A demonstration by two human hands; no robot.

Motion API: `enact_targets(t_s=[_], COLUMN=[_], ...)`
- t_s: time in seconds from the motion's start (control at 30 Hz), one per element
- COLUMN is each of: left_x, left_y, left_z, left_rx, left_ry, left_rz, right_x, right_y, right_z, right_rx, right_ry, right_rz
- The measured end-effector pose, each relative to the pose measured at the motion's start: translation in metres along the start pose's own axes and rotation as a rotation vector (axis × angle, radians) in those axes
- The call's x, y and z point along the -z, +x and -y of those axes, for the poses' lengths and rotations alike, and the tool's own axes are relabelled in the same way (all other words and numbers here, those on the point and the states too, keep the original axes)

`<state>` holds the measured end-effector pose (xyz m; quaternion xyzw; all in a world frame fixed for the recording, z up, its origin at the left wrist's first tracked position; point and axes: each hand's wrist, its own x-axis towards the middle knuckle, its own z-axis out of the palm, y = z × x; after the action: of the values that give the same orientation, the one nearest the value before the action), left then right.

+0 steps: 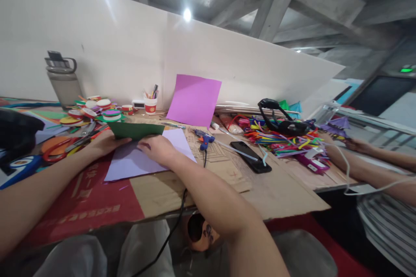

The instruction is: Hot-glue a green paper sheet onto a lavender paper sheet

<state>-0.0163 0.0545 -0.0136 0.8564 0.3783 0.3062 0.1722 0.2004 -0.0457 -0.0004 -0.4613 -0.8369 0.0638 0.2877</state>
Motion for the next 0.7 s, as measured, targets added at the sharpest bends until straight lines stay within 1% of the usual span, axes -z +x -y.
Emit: enact_targets(t_s=[0.17,0.27,0.33,0.43,0.5,0.6,0.67,0.7], left_x=[-0.005,-0.008,-0.009,-0.008,-0.005,-0.002,-0.001,-0.002], left_y=[0.001,0.001,0.001,-0.001,-0.004,-0.007,-0.008,-0.008], left_z=[0.004,0.007,0.009,0.008,0.005,0.0,-0.002,-0.002], left_rx=[0.113,0.158,0.153,0.078,0.057,0.039,0.007,-0.01], left_ry=[-0.066,-0.095,-0.109,-0.129,-0.083,-0.015,0.012,0.019], left_rz=[-0.028,-0.009,0.005,0.026,0.03,-0.001,-0.027,-0.032], right_x=[0.012,0.02,0.026,0.033,0.038,0.044,0.049,0.053], right_y=[0.001,0.001,0.001,-0.001,-0.003,-0.006,-0.009,-0.012], right_z=[-0.006,-0.01,-0.011,-0.013,-0.015,-0.023,-0.032,-0.038], right_rx=[-0.05,-0.058,-0.051,-0.057,-0.1,-0.202,-0.315,-0.38], right_ry=[-0.036,-0.049,-0.022,0.032,0.075,0.113,0.057,-0.004], right_rz=[-0.124,-0.196,-0.241,-0.322,-0.401,-0.502,-0.545,-0.528])
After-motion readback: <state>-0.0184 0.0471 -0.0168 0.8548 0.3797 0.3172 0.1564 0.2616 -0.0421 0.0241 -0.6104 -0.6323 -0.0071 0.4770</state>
